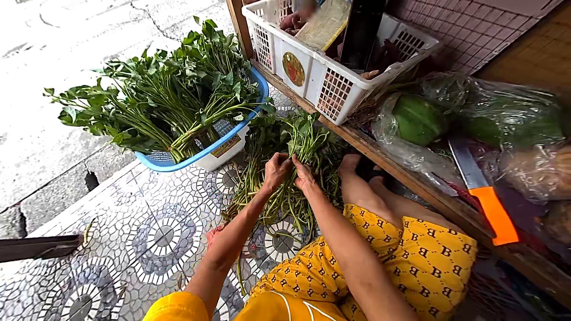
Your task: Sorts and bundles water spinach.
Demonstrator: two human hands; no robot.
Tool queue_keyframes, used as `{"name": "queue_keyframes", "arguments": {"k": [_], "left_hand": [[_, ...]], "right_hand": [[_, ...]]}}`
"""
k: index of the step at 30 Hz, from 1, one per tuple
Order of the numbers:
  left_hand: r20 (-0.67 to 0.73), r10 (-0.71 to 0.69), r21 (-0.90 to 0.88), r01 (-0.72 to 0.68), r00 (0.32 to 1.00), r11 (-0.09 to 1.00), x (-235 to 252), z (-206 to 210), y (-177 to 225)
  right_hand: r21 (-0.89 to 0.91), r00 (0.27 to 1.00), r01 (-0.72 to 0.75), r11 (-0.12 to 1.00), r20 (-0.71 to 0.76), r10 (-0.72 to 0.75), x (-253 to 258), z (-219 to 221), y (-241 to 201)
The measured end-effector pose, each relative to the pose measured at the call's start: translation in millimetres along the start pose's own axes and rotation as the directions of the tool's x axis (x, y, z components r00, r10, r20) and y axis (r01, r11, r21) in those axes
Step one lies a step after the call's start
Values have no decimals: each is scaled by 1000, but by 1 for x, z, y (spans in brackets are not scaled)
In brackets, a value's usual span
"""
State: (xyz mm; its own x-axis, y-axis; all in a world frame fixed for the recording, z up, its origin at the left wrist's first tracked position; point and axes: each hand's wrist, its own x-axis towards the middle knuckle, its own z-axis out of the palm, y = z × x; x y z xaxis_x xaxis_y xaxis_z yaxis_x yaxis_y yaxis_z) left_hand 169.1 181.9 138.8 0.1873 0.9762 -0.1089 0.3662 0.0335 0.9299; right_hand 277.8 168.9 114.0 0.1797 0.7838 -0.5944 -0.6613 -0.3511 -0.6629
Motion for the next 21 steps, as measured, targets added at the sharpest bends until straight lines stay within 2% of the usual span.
{"name": "queue_keyframes", "arguments": {"k": [4,6,9,10,12,13,14,16,18,21], "left_hand": [[-101,64,53,-59,993,997,-3,20,-5],[-64,113,94,-106,992,990,-4,22,-8],[57,161,165,-168,985,972,-9,22,-19],[87,137,203,-153,987,967,-11,20,-23],[151,-15,289,-30,988,957,-17,9,-28],[171,-52,368,-15,984,930,-24,5,-30],[173,-15,457,-67,985,887,-32,4,-30],[168,168,620,-237,971,748,-53,10,-24],[181,247,718,-299,952,629,-69,20,-13],[144,71,771,-157,987,617,-72,30,-3]], "right_hand": [[14,999,-8,1000,41,7,-1,2,4],[-1,999,4,1000,54,-4,-1,0,3],[-4,1000,7,1000,-24,-7,2,-3,0],[22,998,19,1000,-61,-18,2,-4,-1],[97,992,30,995,-128,-17,1,-5,-2],[132,988,28,991,-153,-8,1,-7,-4],[148,984,32,989,-180,-5,1,-8,-6],[153,973,50,987,-232,-13,4,-7,-7],[160,960,62,985,-279,-16,7,-2,-4],[175,957,65,982,-292,-11,2,7,-1]]}}
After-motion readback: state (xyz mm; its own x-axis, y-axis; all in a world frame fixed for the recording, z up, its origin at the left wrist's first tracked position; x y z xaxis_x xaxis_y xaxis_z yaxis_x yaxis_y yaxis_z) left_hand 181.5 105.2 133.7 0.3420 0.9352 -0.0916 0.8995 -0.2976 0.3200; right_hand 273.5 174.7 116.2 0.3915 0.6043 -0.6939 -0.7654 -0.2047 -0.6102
